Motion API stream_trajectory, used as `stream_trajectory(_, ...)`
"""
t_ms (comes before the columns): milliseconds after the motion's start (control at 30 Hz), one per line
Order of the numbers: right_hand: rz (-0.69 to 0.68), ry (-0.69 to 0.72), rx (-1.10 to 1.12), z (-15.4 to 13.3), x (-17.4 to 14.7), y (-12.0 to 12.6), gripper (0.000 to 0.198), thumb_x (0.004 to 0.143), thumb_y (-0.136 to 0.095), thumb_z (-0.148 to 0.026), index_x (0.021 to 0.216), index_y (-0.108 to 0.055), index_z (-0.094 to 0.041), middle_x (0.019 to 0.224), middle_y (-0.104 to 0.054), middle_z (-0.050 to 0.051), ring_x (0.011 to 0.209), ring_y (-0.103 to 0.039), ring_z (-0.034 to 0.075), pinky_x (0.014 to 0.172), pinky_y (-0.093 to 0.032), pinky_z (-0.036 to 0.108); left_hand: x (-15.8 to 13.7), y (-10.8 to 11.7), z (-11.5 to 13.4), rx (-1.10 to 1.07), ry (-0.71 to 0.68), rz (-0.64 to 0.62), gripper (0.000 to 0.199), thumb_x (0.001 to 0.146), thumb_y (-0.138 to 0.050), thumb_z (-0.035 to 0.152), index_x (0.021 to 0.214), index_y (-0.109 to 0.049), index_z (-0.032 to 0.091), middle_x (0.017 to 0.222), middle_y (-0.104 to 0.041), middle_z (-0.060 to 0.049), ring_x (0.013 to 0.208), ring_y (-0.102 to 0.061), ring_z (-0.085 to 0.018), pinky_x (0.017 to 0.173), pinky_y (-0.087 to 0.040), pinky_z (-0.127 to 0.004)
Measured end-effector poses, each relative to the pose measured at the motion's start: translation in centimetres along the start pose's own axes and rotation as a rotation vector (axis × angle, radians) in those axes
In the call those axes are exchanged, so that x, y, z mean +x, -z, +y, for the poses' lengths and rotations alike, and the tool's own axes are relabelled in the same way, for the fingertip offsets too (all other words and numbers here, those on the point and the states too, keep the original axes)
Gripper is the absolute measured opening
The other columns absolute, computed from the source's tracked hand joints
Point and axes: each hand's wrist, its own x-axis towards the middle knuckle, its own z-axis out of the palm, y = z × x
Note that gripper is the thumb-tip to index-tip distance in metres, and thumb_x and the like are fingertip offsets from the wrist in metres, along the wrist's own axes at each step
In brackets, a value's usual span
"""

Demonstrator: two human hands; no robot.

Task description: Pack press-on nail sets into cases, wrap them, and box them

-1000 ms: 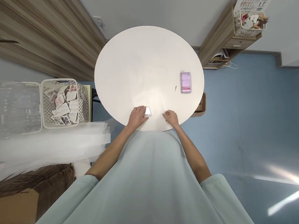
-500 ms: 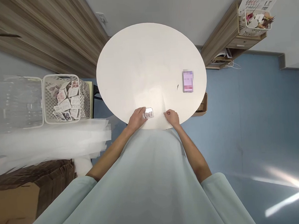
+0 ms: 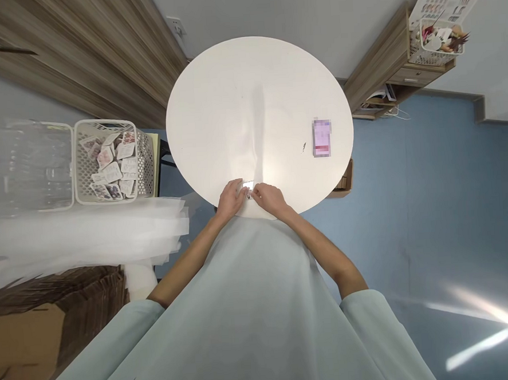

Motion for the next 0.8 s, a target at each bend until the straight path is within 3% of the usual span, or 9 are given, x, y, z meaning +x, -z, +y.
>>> stream_trajectory(67,-0.057,0.031,-0.085,-0.9,0.8,-0.7,0.021,0.107,-0.055,-0.029,0.090,-0.065,-0.023,0.096,-0.073,0.004,0.081,-0.065,0.019,0.067,-0.040,0.028,-0.1,0.5,0.5,-0.070,0.115,0.051,0.043,0.108,-0.046,0.044,0.136,-0.066,0.017,0.143,-0.067,-0.013,0.126,-0.066,-0.027,0.107,-0.054,-0.038)
stream_trajectory(167,-0.147,0.053,-0.204,-1.9,1.7,-1.5,0.021,0.110,-0.048,-0.027,0.102,-0.067,-0.022,0.102,-0.074,0.007,0.087,-0.067,0.021,0.068,-0.041,0.028,0.2,1.0,0.8,-0.130,0.251,0.045,0.040,0.102,-0.057,0.054,0.114,-0.075,0.021,0.125,-0.077,-0.008,0.107,-0.072,-0.025,0.097,-0.056,-0.035)
stream_trajectory(333,-0.233,0.082,-0.327,-2.8,2.1,-2.2,0.026,0.111,-0.043,-0.025,0.125,-0.064,-0.018,0.112,-0.075,0.010,0.093,-0.070,0.024,0.068,-0.043,0.031,1.2,0.7,-0.2,-0.173,0.383,-0.001,0.020,0.092,-0.070,0.042,0.092,-0.078,0.023,0.104,-0.082,-0.004,0.099,-0.075,-0.024,0.090,-0.056,-0.033)
stream_trajectory(533,-0.218,0.053,-0.268,-2.0,1.7,-2.5,0.029,0.110,-0.052,-0.043,0.110,-0.070,-0.021,0.110,-0.076,0.009,0.093,-0.070,0.023,0.070,-0.043,0.030,1.0,0.0,-1.4,-0.097,0.430,0.012,0.018,0.092,-0.068,0.039,0.094,-0.077,0.023,0.104,-0.082,-0.005,0.099,-0.074,-0.025,0.090,-0.055,-0.035)
stream_trajectory(800,-0.059,-0.174,-0.097,0.9,1.3,-1.1,0.025,0.106,-0.059,-0.040,0.102,-0.074,-0.021,0.104,-0.078,0.007,0.089,-0.068,0.021,0.071,-0.044,0.030,0.6,-0.1,-1.8,0.014,0.405,0.065,0.017,0.098,-0.061,0.036,0.099,-0.072,0.023,0.105,-0.080,-0.006,0.102,-0.073,-0.026,0.092,-0.053,-0.036)
